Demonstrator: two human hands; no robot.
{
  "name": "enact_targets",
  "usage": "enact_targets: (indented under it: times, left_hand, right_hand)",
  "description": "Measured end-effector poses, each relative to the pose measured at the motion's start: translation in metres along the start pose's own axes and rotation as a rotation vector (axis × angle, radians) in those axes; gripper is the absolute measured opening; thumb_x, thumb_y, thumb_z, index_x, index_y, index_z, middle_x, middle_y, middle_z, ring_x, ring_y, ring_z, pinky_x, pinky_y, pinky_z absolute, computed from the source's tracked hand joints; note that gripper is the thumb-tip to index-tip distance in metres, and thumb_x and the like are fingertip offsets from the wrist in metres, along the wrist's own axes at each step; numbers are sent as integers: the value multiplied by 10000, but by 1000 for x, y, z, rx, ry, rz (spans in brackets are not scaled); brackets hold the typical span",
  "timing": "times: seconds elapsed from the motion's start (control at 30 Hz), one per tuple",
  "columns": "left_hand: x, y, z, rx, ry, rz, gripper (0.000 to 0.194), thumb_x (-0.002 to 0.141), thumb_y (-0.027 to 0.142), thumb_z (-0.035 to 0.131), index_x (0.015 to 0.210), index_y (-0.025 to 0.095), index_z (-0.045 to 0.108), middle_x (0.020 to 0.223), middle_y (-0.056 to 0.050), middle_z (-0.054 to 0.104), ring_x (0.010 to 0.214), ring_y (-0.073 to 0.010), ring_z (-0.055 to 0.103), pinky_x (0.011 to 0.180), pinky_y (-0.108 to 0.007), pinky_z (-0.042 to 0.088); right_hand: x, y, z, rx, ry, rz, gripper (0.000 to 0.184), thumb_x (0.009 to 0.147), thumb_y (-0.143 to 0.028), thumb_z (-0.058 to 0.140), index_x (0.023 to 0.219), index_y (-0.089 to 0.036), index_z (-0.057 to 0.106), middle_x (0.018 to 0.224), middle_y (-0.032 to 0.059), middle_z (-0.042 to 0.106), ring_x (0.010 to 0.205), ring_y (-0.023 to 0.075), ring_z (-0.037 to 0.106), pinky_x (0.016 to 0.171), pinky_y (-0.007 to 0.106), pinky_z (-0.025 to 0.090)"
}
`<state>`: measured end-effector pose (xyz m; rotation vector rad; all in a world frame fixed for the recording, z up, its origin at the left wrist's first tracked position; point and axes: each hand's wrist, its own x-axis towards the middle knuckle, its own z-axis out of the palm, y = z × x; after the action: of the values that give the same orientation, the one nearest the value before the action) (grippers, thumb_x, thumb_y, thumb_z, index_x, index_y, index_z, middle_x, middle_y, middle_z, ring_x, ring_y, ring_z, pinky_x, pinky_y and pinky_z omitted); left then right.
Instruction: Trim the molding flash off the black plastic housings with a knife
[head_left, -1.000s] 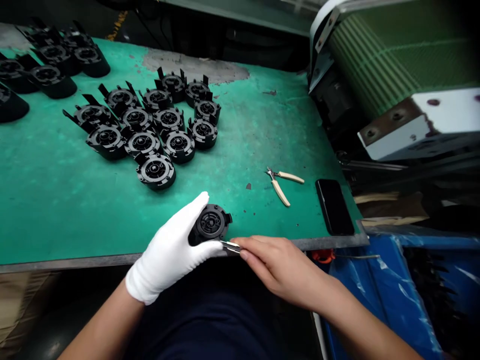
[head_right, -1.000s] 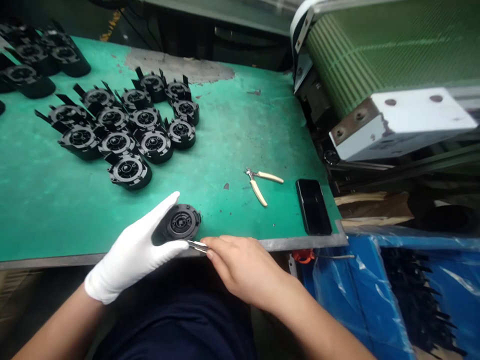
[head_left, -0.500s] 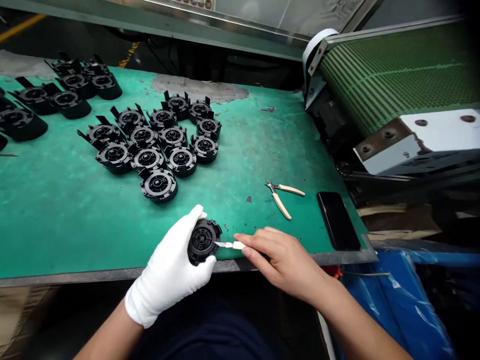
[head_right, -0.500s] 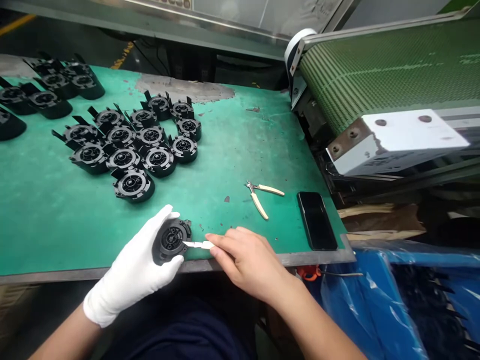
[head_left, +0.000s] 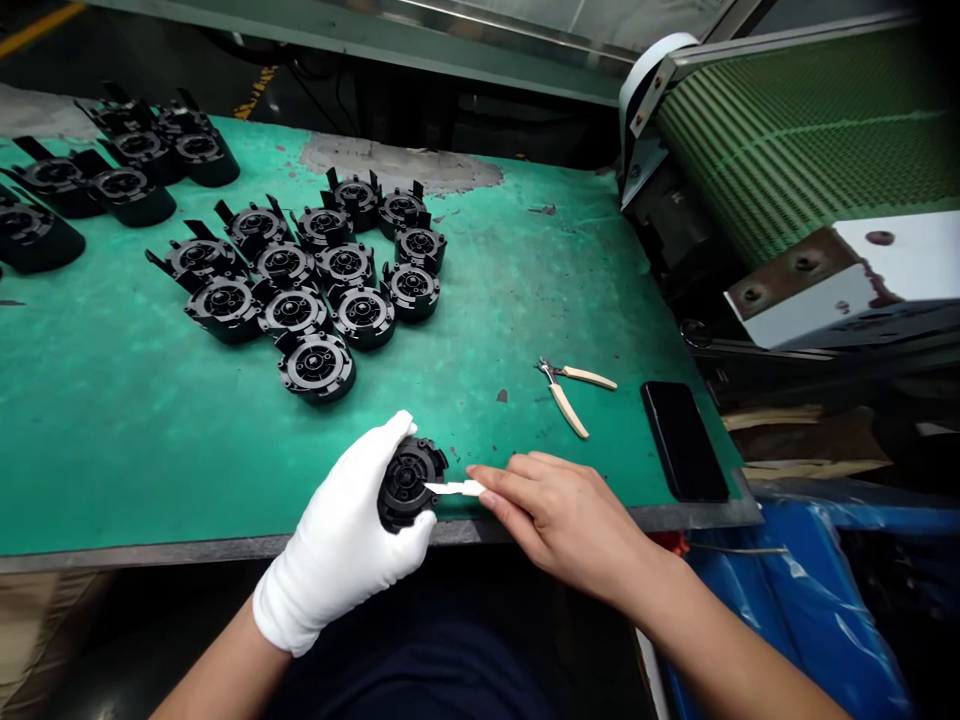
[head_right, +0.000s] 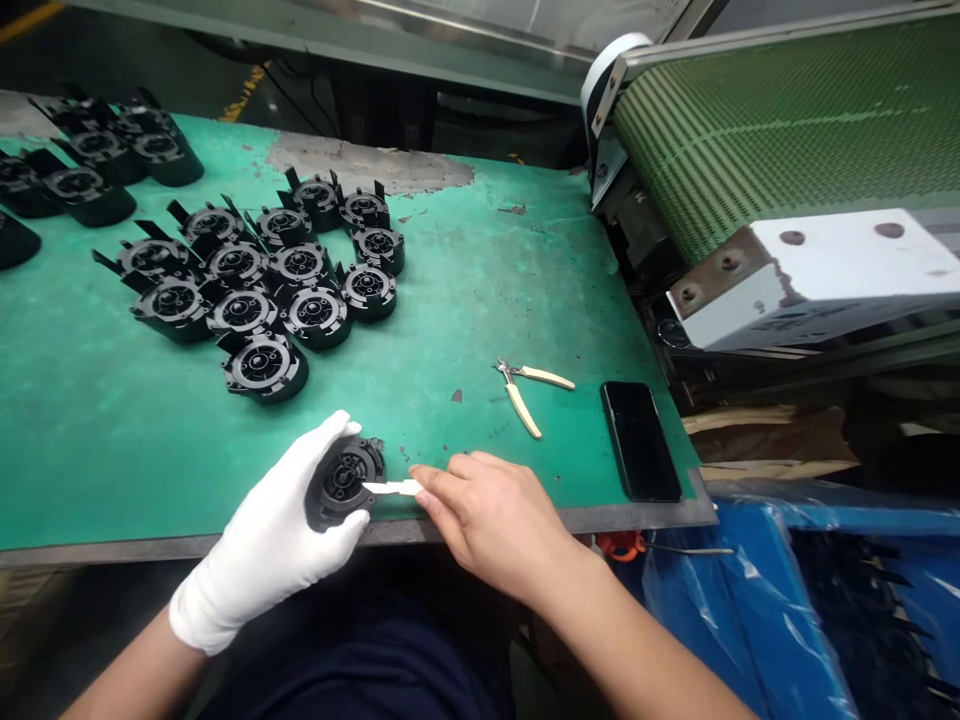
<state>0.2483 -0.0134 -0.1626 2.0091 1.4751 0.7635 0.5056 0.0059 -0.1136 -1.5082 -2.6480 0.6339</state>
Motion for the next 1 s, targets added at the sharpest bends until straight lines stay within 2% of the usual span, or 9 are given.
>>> enact_targets:
  times: [0.1,0.27,0.5,0.73,1.0]
  left_hand:
    - [0,5,4,26,42,10,814,825,312,703,1546,211,338,1510,-117,513,1406,-295,511,1208,-462,438]
    - [-2,17,15,44,176,-47,796,822,317,717,1525,194,367,1467,-130,550,1368,-299,549,1182,-461,467]
    - [-3,20,25,57,244,-45,740,831,305,705,1500,186,413,1444,-131,571,1350,-301,564,1169,-467,473]
    - [-3,23,30,80,274,-69,737,833,310,702,1499,179,416,1439,-136,578,1335,-302,577,1151,-460,488]
    - [-2,26,36,96,347,-73,680,855,293,688,1475,168,440,1388,-145,607,1300,-301,595,1128,-468,497]
  right_hand:
    - [2,-1,4,-45,46,52,356,1090,-399,427,1331,-314,673,932,36,717,875,189,657,733,318,435]
    - [-1,-4,10,-53,71,92,382,1097,-409,402,1369,-306,648,933,27,711,890,195,660,755,319,436]
    - [-1,-12,18,-92,136,142,377,1091,-399,417,1362,-308,664,891,32,699,820,188,651,704,310,425]
    - [-2,-18,20,-22,147,137,374,1092,-377,428,1364,-283,667,915,41,717,851,176,665,760,295,463]
    - [0,-24,21,-128,172,184,376,1085,-400,425,1345,-305,680,870,32,711,796,173,660,656,299,420]
